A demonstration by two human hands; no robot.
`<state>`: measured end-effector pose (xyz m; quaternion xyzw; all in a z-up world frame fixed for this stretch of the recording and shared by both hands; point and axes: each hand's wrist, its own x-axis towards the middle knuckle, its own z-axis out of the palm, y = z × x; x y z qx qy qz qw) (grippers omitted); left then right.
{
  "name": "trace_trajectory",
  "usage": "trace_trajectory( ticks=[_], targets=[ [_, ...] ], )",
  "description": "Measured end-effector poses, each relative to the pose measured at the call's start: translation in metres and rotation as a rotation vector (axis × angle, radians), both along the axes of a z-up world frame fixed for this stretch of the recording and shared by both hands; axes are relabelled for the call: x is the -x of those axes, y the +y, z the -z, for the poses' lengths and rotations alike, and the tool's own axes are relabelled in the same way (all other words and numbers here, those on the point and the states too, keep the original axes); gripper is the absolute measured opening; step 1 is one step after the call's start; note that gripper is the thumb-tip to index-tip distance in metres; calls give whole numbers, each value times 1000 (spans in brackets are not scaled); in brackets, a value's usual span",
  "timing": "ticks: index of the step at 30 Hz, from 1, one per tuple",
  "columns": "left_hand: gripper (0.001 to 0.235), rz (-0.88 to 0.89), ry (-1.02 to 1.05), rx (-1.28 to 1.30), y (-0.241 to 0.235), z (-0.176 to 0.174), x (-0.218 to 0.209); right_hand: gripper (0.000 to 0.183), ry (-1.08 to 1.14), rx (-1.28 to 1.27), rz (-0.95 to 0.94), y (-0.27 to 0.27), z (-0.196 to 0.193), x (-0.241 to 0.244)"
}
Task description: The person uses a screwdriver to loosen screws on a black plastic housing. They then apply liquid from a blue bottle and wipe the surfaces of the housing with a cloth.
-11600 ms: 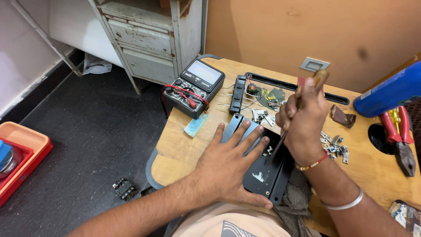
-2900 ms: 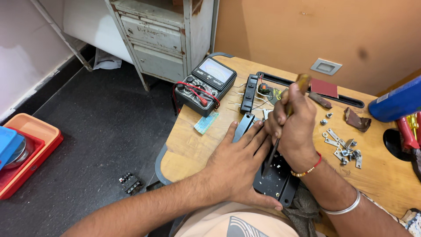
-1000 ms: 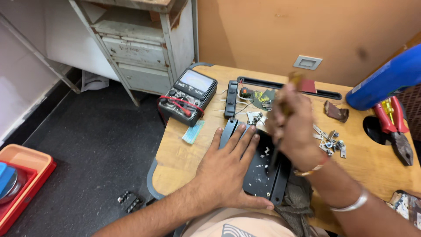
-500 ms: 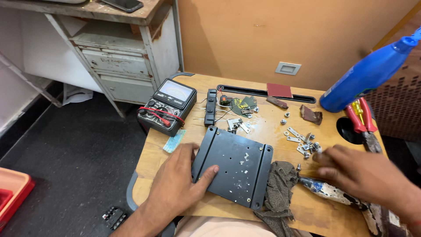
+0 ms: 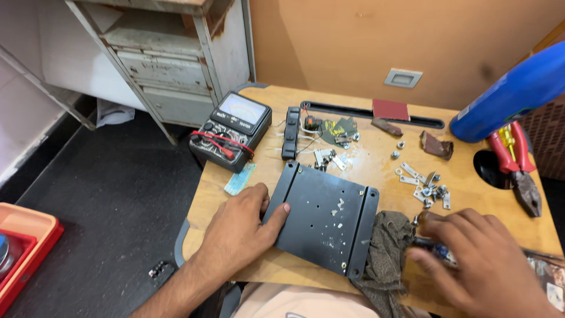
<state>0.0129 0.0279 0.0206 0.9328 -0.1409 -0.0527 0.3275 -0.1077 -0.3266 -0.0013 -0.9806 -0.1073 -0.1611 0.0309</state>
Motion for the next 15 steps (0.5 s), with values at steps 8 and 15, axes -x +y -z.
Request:
trace_trajectory(
  ticks=[8,15],
  targets=[
    [39,5,-18,18,-2,6,0,125,132,-117,-112,49,-14,-18],
    [33,37,-88,79,-2,8,9,144,214,-177,-62,68,-7,-31]
  ],
)
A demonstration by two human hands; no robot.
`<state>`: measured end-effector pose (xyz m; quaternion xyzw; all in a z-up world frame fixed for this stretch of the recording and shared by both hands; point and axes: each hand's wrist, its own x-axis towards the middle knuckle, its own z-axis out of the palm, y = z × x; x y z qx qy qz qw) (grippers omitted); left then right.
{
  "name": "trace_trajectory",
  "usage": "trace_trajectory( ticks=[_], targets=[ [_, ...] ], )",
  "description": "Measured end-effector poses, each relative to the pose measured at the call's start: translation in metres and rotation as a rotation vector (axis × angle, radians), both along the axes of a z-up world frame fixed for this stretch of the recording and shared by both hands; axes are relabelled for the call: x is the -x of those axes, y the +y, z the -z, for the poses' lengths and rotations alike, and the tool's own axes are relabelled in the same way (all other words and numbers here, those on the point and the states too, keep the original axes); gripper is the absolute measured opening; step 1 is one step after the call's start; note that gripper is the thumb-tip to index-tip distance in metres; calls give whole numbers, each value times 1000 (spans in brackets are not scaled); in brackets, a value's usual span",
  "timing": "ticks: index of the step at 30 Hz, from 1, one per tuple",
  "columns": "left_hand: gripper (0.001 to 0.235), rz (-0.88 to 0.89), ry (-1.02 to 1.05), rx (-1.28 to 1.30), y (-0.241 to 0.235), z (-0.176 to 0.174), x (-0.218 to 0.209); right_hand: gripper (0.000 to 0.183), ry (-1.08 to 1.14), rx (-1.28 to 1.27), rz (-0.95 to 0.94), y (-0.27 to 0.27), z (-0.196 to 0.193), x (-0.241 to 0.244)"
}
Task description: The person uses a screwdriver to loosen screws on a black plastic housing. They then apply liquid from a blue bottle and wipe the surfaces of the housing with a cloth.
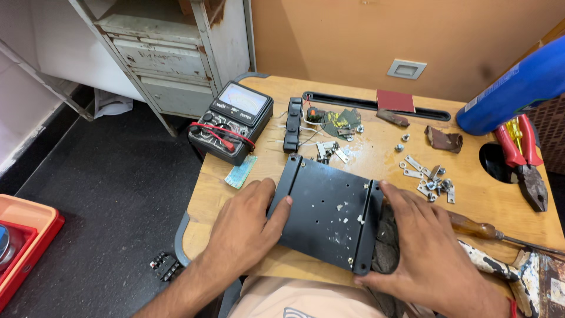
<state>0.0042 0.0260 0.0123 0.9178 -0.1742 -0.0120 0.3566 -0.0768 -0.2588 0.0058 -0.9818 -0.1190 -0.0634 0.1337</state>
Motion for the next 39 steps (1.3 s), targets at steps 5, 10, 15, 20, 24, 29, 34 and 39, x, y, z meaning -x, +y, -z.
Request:
trace_trajectory(
  ticks=[5,10,15,20,24,29,34,39],
  targets=[
    [30,47,70,186,4,4,14,144,-83,-124,0,-8,12,7],
    [34,-24,372,575,1,30,26,141,-122,-312,-52,-15,14,14],
    [46,-170,600,1156,-15,52,17,126,19,-588,-86,-25,5,12],
    [53,-296,810,1253,-8,29,8,116,9,-446,-153,-29,-3,6],
    [71,-296,826,1184,-10,18,16,110,-35,-442,-168,-27,5,4],
    [61,-237,1005,1112,-13,3,22,108,13,-460,-27,-32,8,9],
    [54,-206,1060,1134,-17,-7,18,96,-27,-597,-61,-32,4,7],
    [51,-188,1051,1316,-14,5,12,95,28,-620,-69,-37,10,5]
  ],
)
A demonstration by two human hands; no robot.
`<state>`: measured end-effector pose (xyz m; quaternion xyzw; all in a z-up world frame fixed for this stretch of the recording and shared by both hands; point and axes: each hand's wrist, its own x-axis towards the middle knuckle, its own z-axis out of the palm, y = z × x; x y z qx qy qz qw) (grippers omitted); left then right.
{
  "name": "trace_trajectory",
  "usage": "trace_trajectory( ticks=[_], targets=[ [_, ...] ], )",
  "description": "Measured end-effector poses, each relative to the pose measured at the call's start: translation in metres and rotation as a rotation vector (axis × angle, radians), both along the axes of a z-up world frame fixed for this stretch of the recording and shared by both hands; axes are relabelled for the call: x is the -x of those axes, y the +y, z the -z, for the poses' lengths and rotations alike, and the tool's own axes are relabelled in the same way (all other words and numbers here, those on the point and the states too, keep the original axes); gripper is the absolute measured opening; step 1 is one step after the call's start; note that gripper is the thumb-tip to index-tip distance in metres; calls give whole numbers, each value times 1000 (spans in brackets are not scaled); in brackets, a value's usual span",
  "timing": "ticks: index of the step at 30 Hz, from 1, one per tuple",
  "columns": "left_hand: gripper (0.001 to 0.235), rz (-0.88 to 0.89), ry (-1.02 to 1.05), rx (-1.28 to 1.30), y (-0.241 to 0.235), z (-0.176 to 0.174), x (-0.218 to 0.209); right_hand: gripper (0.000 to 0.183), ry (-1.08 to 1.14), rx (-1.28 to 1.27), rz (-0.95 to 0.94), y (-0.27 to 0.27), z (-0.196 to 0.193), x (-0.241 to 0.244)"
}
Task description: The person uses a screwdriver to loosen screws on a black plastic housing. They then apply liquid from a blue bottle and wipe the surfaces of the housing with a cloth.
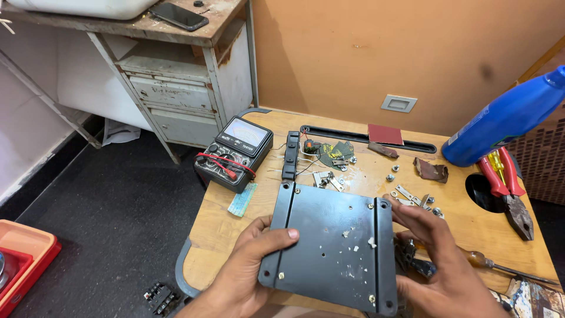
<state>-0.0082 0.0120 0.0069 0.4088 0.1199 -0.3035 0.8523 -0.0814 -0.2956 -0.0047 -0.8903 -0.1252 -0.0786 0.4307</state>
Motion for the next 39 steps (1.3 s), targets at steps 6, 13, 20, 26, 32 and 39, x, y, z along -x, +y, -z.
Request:
trace_trajectory(
  ticks=[6,13,20,26,32,39],
  targets=[
    [42,97,77,162,-2,2,-11,97,114,78,35,-33,29,5],
    [51,-4,-100,193,-8,-29,-19,61,-363,923,-175,-50,93,11],
    [63,-121,-289,127,-14,-43,-20,33,-209,247,262,-20,16,13],
    [65,-226,-396,90,-39,-46,-11,35,-519,223,133,73,-32,-11],
    [64,-183,-515,147,-38,-36,-7,32,-721,569,147,70,-54,-94],
    [65,-221,-613,63,-32,-38,-7,26,-904,406,382,41,-89,-87]
  ],
)
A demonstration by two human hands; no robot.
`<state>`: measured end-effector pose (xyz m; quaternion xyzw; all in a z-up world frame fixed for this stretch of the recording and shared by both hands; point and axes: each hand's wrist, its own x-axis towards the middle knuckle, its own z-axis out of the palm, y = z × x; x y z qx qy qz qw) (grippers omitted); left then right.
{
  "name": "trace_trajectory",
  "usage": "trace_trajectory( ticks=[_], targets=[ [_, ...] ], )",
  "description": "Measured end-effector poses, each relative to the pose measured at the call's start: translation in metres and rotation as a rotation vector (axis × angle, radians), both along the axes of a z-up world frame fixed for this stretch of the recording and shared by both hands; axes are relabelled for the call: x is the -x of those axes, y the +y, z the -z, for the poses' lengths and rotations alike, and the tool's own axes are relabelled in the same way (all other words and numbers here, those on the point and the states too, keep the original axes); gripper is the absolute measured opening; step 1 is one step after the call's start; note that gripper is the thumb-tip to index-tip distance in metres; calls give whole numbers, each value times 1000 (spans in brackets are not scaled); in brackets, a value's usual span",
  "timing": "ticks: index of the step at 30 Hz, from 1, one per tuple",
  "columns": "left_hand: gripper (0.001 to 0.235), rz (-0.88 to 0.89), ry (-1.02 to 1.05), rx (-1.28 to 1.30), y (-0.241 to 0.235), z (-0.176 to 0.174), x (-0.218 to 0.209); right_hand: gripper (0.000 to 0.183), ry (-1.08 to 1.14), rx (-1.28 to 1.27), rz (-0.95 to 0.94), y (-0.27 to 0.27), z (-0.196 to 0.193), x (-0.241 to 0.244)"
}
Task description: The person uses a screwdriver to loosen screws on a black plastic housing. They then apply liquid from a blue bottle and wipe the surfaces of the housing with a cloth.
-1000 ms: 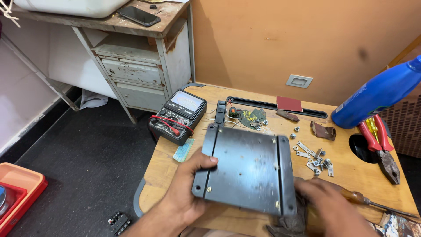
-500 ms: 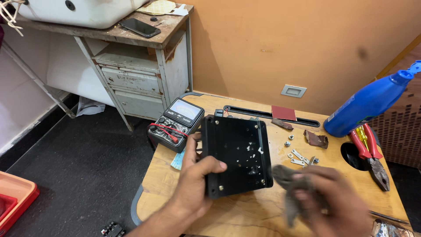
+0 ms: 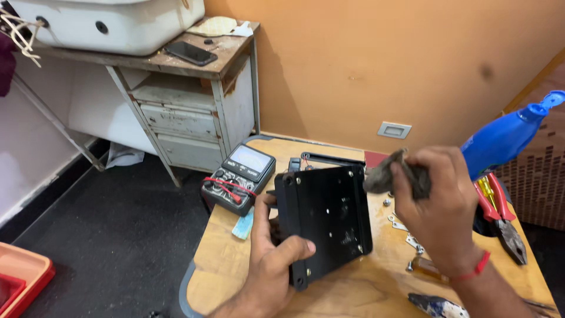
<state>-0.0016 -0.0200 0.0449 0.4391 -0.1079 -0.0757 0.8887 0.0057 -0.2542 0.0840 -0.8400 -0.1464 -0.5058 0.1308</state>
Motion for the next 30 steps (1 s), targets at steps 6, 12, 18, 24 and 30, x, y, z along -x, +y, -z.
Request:
trace_trajectory(
  ticks=[6,12,18,24,30],
  targets=[
    [64,78,-119,-97,-5,16,1,26,117,27,-180,50,20,18],
    [64,69,25,-78,-2,19,4,12,189,105,32,35,29,-14],
    [74,-41,203,71,9,5,-9,19,289,144,-232,43,65,44],
    [67,40,-16,-62,1,11,0,20,160,132,-68,40,36,12],
    [65,90,-128,-92,-3,13,8,19,62,-111,-87,34,4,-40]
  ],
)
